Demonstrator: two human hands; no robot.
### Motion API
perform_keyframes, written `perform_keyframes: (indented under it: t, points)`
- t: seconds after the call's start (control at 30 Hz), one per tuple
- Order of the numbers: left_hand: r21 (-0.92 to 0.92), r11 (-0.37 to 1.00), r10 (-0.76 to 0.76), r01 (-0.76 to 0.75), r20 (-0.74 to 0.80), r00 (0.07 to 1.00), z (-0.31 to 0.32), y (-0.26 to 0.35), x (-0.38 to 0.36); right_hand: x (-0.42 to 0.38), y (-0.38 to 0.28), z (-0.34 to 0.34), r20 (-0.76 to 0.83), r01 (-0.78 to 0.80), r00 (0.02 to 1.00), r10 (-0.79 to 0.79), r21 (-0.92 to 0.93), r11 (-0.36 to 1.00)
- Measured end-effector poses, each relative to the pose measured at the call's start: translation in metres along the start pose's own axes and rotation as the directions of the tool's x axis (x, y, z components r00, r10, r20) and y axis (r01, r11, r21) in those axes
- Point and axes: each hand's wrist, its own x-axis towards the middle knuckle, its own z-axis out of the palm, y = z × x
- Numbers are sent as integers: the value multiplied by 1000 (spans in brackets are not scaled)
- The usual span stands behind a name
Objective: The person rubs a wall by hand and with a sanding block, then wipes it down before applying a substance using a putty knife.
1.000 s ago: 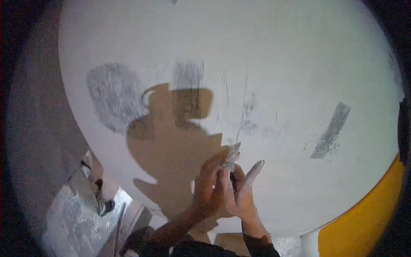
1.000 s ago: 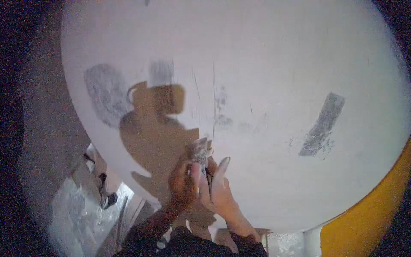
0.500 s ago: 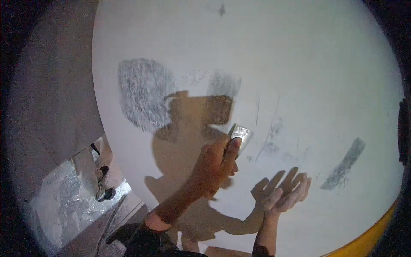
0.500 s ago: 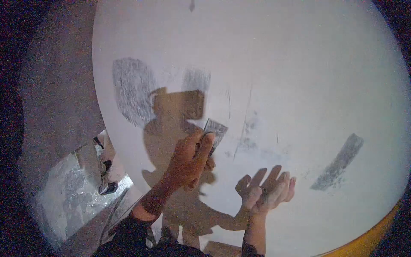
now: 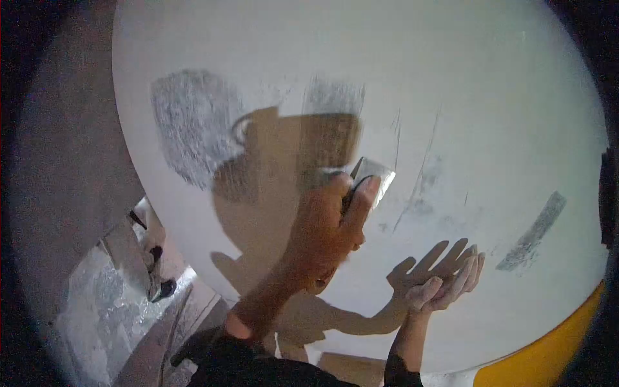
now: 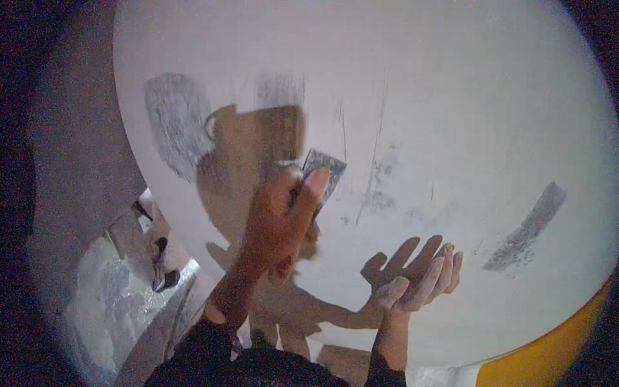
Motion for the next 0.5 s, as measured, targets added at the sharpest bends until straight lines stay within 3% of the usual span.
perform_keyframes:
  t: [0.07, 0.2, 0.3, 0.37, 0.4, 0.5]
  points:
    - [-47, 998, 40, -42, -31, 999, -1, 1, 1, -1, 0, -1, -5, -6, 1000, 6, 5, 1000]
    - [-55, 998, -37, 38, 28, 999, -1, 5, 3, -3, 3, 0, -9, 9, 1000, -9, 45, 999]
    - [-60, 998, -17, 14, -45, 999, 7, -3, -3, -19, 10, 2, 52, 5, 999, -12, 134, 991]
    - [-97, 994, -60, 53, -72, 996, 13, -13, -8, -27, 12, 1, 185, -43, 982, 38, 23, 999]
    - [-102, 993, -61, 54, -72, 996, 14, -9, -8, -21, 9, -2, 199, -118, 975, 96, 103, 988]
    - [-121, 992, -47, 33, -115, 992, 14, 5, -3, -21, 12, -2, 197, -102, 977, 77, 118, 988]
